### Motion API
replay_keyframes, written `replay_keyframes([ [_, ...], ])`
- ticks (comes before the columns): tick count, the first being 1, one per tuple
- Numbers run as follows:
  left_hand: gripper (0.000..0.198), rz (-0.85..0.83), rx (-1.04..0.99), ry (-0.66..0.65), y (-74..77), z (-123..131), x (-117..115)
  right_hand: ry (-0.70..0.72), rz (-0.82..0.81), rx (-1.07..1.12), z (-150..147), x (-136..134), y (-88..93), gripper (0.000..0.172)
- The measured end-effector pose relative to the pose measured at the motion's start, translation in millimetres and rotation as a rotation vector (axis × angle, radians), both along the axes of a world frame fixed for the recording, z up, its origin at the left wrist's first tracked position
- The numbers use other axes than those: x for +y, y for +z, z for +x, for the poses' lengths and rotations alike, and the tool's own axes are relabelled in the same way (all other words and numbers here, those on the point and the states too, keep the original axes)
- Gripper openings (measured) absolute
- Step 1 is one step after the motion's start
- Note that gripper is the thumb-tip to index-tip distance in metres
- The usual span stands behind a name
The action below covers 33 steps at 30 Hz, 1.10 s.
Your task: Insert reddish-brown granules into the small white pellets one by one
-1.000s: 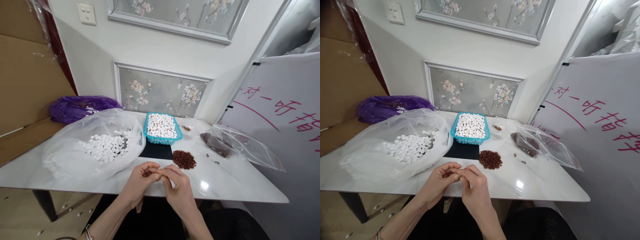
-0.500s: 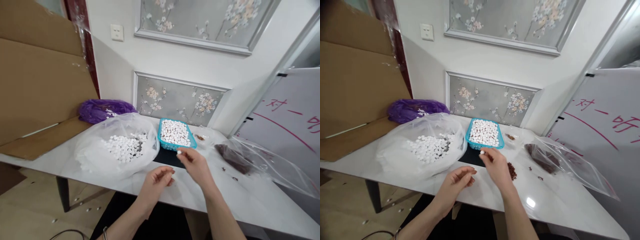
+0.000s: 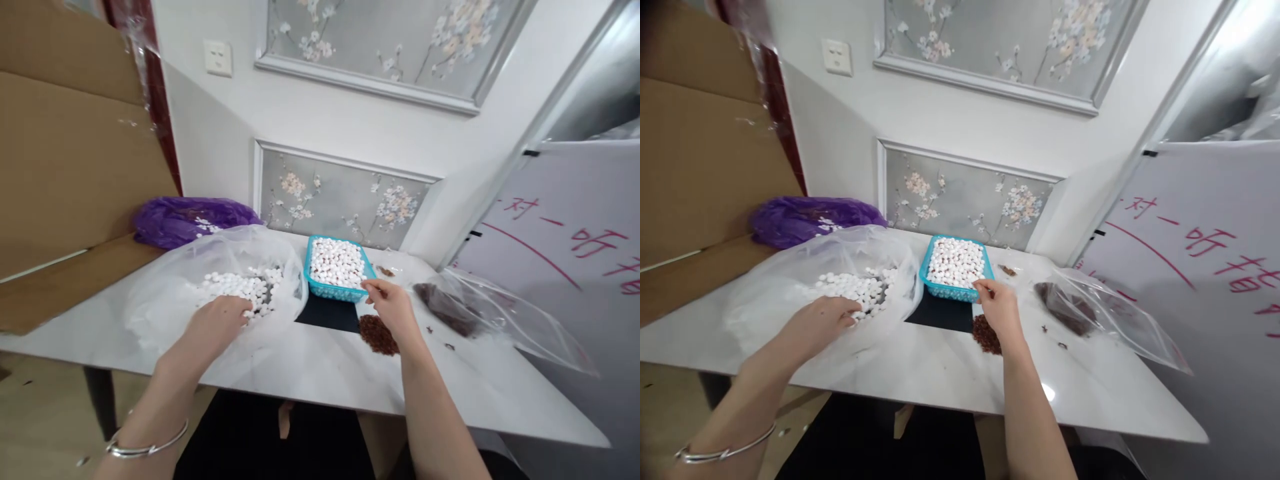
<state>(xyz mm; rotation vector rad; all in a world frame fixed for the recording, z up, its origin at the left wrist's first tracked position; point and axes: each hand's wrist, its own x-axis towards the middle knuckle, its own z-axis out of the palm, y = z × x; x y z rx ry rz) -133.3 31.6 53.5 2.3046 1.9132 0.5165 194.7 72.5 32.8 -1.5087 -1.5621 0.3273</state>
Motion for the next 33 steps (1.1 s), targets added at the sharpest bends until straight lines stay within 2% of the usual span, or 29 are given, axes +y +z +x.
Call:
replay_keyframes([
  [3, 0.03, -0.025, 0.067, -0.03, -2.9, 0.9, 5.1, 0.005, -0.015, 0.035, 15.3, -25.5, -4.8, 0.031],
  [8, 0.031, -0.049, 0.08, -0.069, -2.7, 0.7, 13.4, -0.048, -0.052, 0.058, 41.2, -57.6, -25.0, 0.031],
  [11, 0.032, -0.043, 0.058, -0.125, -8.0, -2.7, 20.6, -0.057, -0.056, 0.014, 42.4, -70.0, -34.4, 0.024],
  [14, 0.029, 0.03, 0.01, -0.175, -8.3, -2.3, 24.8, -0.033, -0.049, -0.068, 30.4, -78.4, -39.6, 0.015],
  [18, 0.026, 0.206, -0.199, -0.075, 9.1, 11.8, 14.6, -0.059, -0.032, -0.154, 13.3, -83.0, -48.0, 0.017],
  [20, 0.023, 0.241, -0.407, -0.007, 18.8, 23.9, 3.1, -0.08, -0.018, -0.169, 9.4, -83.5, -53.1, 0.017],
  [22, 0.018, 0.221, -0.645, -0.017, 23.3, 38.6, -9.6, -0.084, 0.001, -0.166, 8.0, -83.9, -56.9, 0.018],
  [25, 0.014, 0.075, -1.012, -0.12, 17.2, 65.3, -26.0, -0.081, 0.037, -0.127, 8.1, -84.4, -58.9, 0.017],
  [29, 0.014, -0.412, -1.443, -0.245, -5.5, 104.5, -37.2, -0.114, 0.09, -0.002, 9.2, -83.7, -58.8, 0.017],
  [31, 0.012, -0.626, -1.617, -0.252, -17.6, 120.0, -37.8, -0.113, 0.093, 0.079, 7.1, -84.0, -58.6, 0.016],
  [33, 0.009, -0.755, -1.742, -0.2, -28.4, 129.9, -36.0, -0.07, 0.074, 0.15, 0.5, -86.1, -57.1, 0.016],
])
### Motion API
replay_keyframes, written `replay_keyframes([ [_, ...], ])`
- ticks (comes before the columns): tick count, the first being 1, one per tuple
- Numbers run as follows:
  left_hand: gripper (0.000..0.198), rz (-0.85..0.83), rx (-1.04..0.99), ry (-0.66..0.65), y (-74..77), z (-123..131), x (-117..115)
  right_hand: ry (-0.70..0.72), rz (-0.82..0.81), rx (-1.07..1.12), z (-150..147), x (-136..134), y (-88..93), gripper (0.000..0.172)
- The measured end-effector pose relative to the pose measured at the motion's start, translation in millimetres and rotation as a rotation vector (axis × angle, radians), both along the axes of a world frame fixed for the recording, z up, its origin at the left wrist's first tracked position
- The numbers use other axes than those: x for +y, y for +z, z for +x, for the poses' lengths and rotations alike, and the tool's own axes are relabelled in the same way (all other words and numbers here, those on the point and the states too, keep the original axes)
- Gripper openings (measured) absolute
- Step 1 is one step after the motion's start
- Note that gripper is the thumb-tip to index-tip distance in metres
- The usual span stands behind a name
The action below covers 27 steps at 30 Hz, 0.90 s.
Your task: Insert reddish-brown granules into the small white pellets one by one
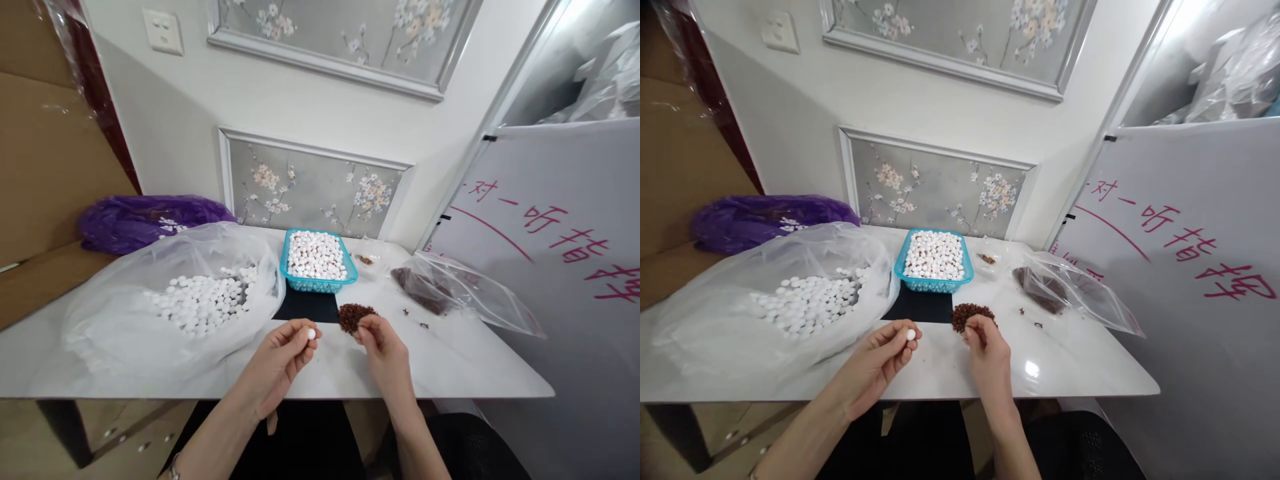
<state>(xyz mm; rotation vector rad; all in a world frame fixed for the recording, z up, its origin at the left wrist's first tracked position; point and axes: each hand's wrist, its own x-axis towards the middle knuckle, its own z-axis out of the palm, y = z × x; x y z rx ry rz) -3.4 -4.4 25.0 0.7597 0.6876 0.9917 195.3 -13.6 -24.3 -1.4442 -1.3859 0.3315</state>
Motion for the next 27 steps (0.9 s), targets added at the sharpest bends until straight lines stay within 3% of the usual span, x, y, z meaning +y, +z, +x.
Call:
replay_keyframes([
  [5, 0.009, -0.118, -0.081, -0.008, -15.3, 4.7, 6.1, 0.344, -0.047, 0.397, -30.6, -9.6, 11.0, 0.01],
  [7, 0.006, -0.122, -0.099, -0.018, -16.7, 3.7, 6.8, 0.413, -0.041, 0.486, -41.5, -11.9, 14.6, 0.007],
  [13, 0.009, -0.152, -0.127, -0.019, -17.9, 2.3, 5.6, 0.442, -0.122, 0.552, -52.1, -15.4, 14.4, 0.011],
  [23, 0.024, -0.125, -0.114, -0.037, -23.3, 0.3, 4.0, 0.426, -0.113, 0.555, -51.8, -26.9, 23.1, 0.005],
  [27, 0.014, -0.048, -0.114, -0.078, -23.9, -0.8, 4.0, 0.433, -0.089, 0.549, -54.9, -28.7, 24.3, 0.005],
])
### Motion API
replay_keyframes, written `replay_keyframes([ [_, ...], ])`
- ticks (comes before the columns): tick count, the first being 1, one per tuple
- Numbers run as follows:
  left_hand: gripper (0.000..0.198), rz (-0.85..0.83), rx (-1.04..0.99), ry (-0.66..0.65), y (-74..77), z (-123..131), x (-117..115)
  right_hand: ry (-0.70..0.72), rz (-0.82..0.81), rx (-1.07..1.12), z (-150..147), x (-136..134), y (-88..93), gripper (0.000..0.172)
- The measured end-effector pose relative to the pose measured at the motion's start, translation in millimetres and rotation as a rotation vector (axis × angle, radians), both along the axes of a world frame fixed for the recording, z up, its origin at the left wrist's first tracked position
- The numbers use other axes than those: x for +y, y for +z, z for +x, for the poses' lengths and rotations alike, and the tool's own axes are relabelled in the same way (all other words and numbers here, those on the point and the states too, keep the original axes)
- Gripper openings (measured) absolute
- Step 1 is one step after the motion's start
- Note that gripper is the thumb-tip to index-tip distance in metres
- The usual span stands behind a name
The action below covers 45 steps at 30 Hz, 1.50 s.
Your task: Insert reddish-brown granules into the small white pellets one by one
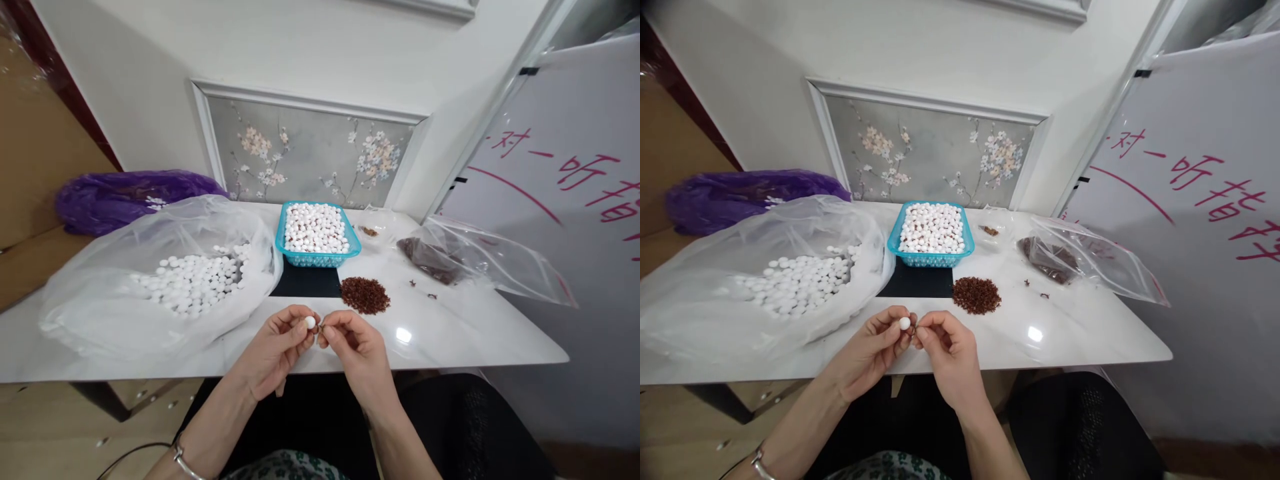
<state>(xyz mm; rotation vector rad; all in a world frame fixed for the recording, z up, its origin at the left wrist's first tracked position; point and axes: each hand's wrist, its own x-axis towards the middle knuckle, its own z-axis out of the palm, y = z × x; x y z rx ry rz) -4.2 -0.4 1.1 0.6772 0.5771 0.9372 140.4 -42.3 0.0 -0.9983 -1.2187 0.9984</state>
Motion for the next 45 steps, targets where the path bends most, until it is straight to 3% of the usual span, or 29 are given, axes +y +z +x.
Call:
replay_keyframes([
  [11, 0.018, -0.056, -0.026, 0.022, 0.7, 0.7, -1.2, -0.086, 0.113, -0.142, -9.4, -4.1, 5.6, 0.008],
  [23, 0.013, -0.046, -0.009, 0.039, 2.1, 2.0, -1.0, -0.153, 0.13, -0.204, -12.8, -3.7, 4.2, 0.008],
  [30, 0.014, 0.005, -0.003, -0.014, 4.1, 2.6, -0.6, -0.125, 0.134, -0.153, -18.8, -0.3, 3.6, 0.01],
  [45, 0.014, 0.028, 0.022, 0.016, 4.4, 3.7, -2.3, -0.163, 0.169, -0.24, -22.3, 1.5, 6.8, 0.012],
])
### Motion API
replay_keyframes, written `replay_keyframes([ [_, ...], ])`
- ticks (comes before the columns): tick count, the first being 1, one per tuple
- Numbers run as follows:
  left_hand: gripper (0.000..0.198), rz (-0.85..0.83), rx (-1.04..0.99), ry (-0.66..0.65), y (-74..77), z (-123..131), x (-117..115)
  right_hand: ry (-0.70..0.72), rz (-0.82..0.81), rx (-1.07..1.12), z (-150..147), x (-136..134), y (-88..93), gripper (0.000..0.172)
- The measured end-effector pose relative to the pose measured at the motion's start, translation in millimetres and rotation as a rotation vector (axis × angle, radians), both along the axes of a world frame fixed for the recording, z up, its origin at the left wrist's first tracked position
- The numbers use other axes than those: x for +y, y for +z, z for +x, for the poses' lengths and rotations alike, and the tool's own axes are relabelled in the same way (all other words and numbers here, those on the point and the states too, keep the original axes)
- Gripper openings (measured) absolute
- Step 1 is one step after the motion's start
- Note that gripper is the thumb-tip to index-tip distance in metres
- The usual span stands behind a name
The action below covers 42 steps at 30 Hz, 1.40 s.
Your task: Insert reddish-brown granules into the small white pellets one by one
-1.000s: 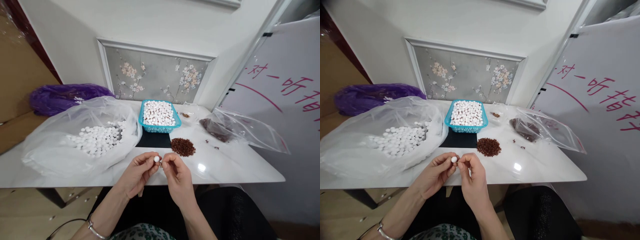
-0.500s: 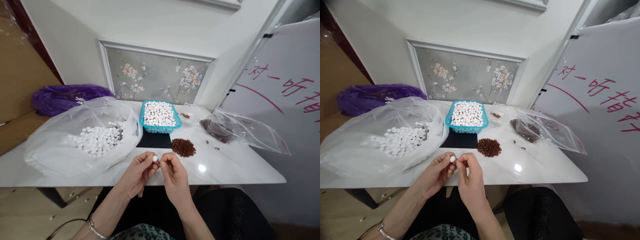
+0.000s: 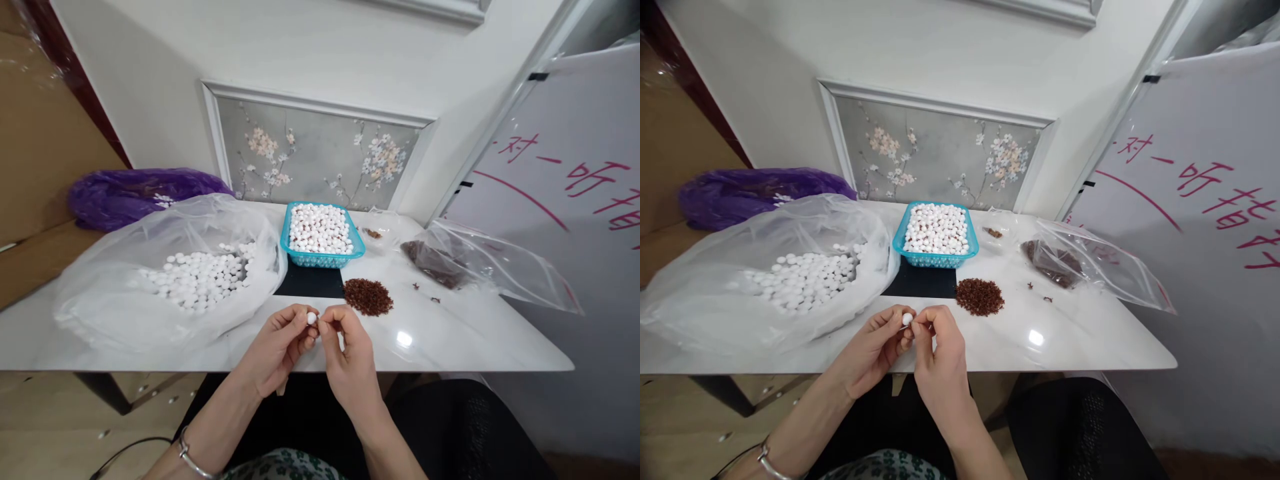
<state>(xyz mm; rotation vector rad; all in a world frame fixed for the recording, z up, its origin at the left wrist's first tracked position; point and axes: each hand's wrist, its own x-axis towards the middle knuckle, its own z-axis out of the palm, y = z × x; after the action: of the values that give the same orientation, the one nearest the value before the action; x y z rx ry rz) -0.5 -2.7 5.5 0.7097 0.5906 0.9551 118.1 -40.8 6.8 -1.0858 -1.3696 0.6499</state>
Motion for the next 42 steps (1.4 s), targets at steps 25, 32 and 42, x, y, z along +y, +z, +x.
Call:
replay_keyframes([
  [25, 0.012, 0.065, 0.092, 0.064, -1.5, 1.0, -0.7, -0.002, -0.06, -0.015, 4.9, 3.4, 0.4, 0.012],
  [32, 0.013, 0.054, 0.087, 0.097, 0.0, 2.0, -2.0, 0.061, -0.082, 0.081, 5.9, 4.8, -1.9, 0.008],
  [42, 0.017, 0.073, 0.109, 0.099, 3.7, 3.4, -3.5, 0.113, -0.11, 0.107, 10.8, 3.0, 1.9, 0.005],
])
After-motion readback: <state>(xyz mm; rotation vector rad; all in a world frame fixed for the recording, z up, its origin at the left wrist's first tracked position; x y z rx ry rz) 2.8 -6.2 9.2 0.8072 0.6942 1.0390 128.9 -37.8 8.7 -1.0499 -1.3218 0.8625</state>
